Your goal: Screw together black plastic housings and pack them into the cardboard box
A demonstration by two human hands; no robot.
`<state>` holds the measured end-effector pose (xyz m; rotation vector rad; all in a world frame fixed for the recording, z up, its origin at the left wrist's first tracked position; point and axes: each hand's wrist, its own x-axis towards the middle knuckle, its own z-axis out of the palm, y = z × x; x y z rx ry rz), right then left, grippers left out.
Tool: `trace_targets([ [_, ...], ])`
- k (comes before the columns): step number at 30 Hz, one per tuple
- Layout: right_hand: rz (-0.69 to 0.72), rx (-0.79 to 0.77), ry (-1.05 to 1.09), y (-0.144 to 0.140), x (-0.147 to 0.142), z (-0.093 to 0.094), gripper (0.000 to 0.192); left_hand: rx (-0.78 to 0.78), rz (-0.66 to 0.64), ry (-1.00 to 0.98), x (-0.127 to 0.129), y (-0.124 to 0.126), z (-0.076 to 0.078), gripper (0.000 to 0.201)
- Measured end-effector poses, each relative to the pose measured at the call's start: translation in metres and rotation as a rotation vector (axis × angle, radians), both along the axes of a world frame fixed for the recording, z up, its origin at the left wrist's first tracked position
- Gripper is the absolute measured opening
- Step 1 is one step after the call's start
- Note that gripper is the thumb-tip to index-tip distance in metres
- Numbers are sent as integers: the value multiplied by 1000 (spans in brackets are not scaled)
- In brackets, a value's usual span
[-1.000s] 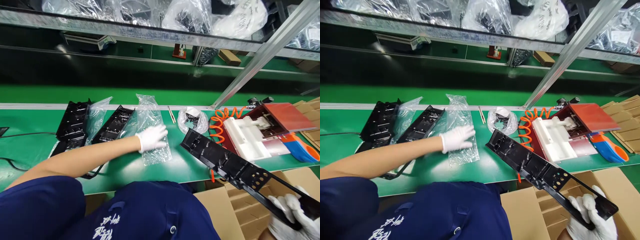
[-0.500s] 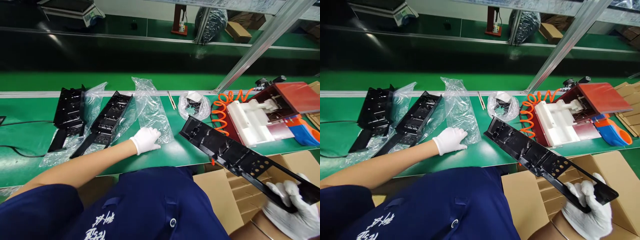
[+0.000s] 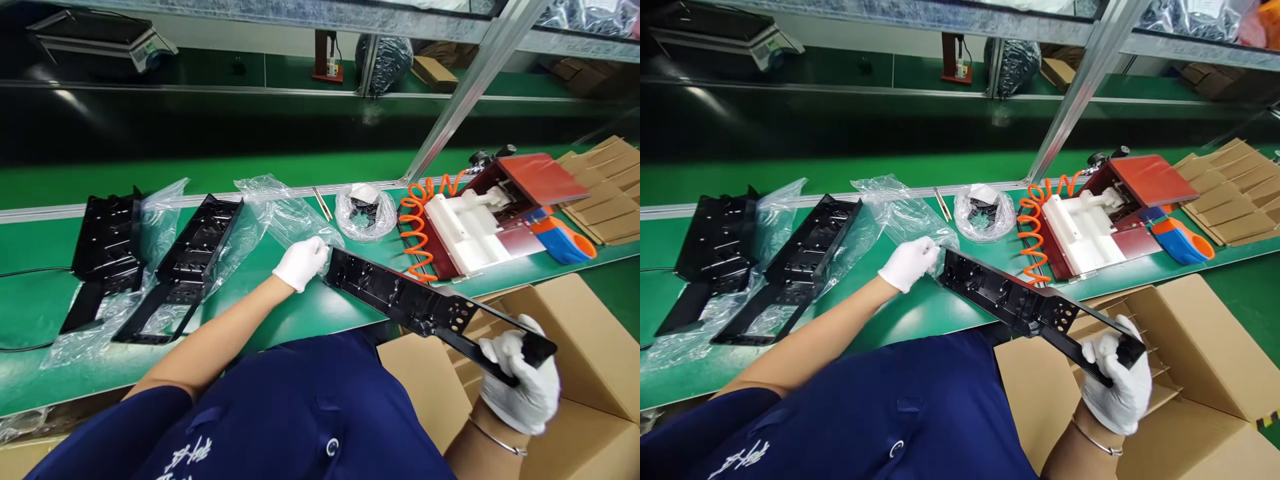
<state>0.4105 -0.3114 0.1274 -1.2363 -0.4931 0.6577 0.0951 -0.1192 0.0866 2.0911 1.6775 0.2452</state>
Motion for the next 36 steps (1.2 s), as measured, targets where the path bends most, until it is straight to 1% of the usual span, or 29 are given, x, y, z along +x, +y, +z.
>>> trace_targets([
  [3, 5, -25, -3, -4, 6, -1, 58, 58, 31, 25, 6, 0, -3, 24],
  [6, -13, -39, -10, -8, 10, -2, 55, 92, 37, 61, 9, 6, -4, 24],
  [9, 3, -48, 9, -8, 10, -1, 57, 113, -17, 84, 11, 5, -3, 24],
  [12, -8, -62, 33, -7, 8, -1, 59, 116, -106, 103, 15, -9, -3, 26],
  [14, -35, -80, 49, -6, 5, -1, 54, 97, -172, 110, 17, -19, -4, 25],
  [16, -43, -101, 72, -7, 2, -1, 45, 77, -217, 109, 17, -23, -5, 25],
  [18, -34, -117, 81, -9, 1, 0, 39, 71, -215, 107, 17, -22, -5, 28],
  [21, -15, -135, 76, -11, 1, 2, 41, 85, -182, 105, 18, -15, -5, 30],
  [25, -69, -114, 98, -11, 2, 2, 42, 79, -250, 91, 25, -16, -6, 27],
  [27, -78, -104, 99, -11, 1, -1, 38, 77, -283, 80, 29, -19, -7, 27],
  [32, -6, -94, 140, -7, -6, -12, 33, 91, -337, 48, 39, -21, -9, 30],
  [36, -14, -89, 206, 2, -17, -27, 39, 78, -395, 41, 44, -31, -9, 27],
])
